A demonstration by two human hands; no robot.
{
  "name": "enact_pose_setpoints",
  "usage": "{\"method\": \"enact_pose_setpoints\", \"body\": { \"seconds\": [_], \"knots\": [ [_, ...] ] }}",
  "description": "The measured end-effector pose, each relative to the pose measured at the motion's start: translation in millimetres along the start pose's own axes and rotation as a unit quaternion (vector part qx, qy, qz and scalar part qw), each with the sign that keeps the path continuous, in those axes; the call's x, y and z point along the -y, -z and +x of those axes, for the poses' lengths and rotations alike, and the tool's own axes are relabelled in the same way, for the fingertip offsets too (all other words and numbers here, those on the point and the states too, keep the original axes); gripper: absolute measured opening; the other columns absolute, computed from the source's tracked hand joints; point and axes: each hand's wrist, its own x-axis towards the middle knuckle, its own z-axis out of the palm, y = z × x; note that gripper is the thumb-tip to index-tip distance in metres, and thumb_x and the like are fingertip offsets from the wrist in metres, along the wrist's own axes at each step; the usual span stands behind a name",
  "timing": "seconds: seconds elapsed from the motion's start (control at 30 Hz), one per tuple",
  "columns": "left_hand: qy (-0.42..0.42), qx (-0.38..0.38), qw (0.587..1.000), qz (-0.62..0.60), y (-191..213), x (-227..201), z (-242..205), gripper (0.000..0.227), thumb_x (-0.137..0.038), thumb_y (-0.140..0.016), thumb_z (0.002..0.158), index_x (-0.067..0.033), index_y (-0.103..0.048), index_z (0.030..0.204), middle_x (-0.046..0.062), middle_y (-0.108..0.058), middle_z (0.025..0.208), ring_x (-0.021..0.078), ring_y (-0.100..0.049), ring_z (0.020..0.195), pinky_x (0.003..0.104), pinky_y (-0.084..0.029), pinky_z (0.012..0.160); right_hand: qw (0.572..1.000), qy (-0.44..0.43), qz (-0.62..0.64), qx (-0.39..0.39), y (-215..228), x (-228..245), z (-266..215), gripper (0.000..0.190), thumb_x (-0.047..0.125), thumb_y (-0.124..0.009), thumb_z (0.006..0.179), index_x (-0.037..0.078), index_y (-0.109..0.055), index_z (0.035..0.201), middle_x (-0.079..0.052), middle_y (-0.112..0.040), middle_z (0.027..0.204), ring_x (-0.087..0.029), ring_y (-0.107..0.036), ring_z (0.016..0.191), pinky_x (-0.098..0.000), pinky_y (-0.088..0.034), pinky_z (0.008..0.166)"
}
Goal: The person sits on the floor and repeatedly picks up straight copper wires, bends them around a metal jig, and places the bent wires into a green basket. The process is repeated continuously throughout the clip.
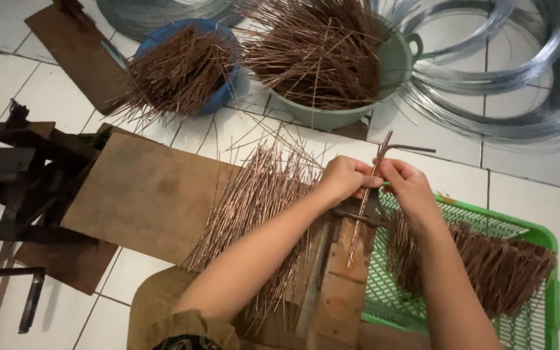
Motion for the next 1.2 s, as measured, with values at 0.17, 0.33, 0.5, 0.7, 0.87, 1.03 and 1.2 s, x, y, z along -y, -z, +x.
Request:
{"method": "enact_pose_setpoints", "body": {
  "seconds": [0.17,0.33,0.5,0.7,0.87,1.03,1.2],
  "knots": [
    [-0.018,0.001,0.972,0.234,4.8,13.9,1.8,0.017,-0.037,-0.079,0.073,-0.0231,-0.08,0.082,-0.004,-0.069,0.057,0.0176,-0.075,0.068,0.028,-0.057,0.071,0.998,0.017,0.063,0.025,-17.1,9.0,-8.4,0.028,0.018,-0.071,0.099,0.002,-0.07,0.122,-0.01,-0.069,0.095,-0.013,-0.064,0.089,-0.0248,-0.054,0.08],
    [-0.015,0.004,0.959,0.283,2.4,15.2,1.5,0.014,-0.041,-0.075,0.073,-0.0281,-0.079,0.079,-0.006,-0.07,0.058,0.0181,-0.076,0.077,0.027,-0.056,0.078,0.996,0.012,0.087,0.016,-14.6,-5.9,0.2,0.025,0.017,-0.074,0.097,0.003,-0.072,0.117,-0.006,-0.069,0.093,-0.011,-0.064,0.085,-0.0227,-0.055,0.077],
    [-0.025,-0.006,0.955,0.296,1.3,24.0,5.4,0.015,-0.04,-0.076,0.073,-0.0273,-0.079,0.081,-0.005,-0.071,0.059,0.0188,-0.076,0.08,0.027,-0.055,0.079,0.996,0.012,0.092,0.008,-14.6,-11.1,2.7,0.025,0.017,-0.077,0.095,0.003,-0.073,0.114,-0.005,-0.068,0.091,-0.009,-0.064,0.082,-0.0236,-0.056,0.075],
    [-0.025,-0.012,0.95,0.311,2.5,10.9,-9.6,0.016,-0.04,-0.076,0.074,-0.0264,-0.08,0.082,-0.003,-0.072,0.06,0.0215,-0.077,0.083,0.028,-0.056,0.081,0.997,0.008,0.08,0.01,-15.0,-6.2,0.8,0.024,0.017,-0.078,0.094,0.003,-0.073,0.114,-0.005,-0.069,0.09,-0.01,-0.064,0.081,-0.0244,-0.057,0.074],
    [-0.028,-0.016,0.945,0.324,2.1,17.1,-5.6,0.017,-0.043,-0.076,0.074,-0.0284,-0.079,0.082,-0.004,-0.073,0.064,0.0227,-0.076,0.088,0.031,-0.057,0.082,0.996,0.015,0.084,0.007,-16.5,-11.0,2.5,0.025,0.016,-0.077,0.094,0.002,-0.073,0.114,-0.004,-0.068,0.089,-0.009,-0.063,0.08,-0.0224,-0.056,0.072],
    [-0.043,-0.025,0.931,0.361,-0.1,-1.7,-24.6,0.017,-0.041,-0.075,0.077,-0.0268,-0.08,0.086,0.001,-0.077,0.077,0.0295,-0.075,0.098,0.039,-0.057,0.087,0.995,0.02,0.093,0.009,-18.0,-11.5,3.6,0.025,0.014,-0.077,0.093,0.001,-0.073,0.114,-0.005,-0.069,0.089,-0.009,-0.063,0.079,-0.0226,-0.056,0.072],
    [-0.047,-0.018,0.915,0.401,-2.4,-15.7,-43.6,0.021,-0.041,-0.071,0.081,-0.0249,-0.079,0.091,0.0,-0.077,0.082,0.0311,-0.074,0.1,0.044,-0.057,0.088,0.996,0.024,0.087,0.005,-20.8,-9.6,0.2,0.024,0.015,-0.078,0.093,0.003,-0.074,0.114,-0.004,-0.07,0.088,-0.009,-0.063,0.078,-0.0216,-0.054,0.07]
  ]
}}
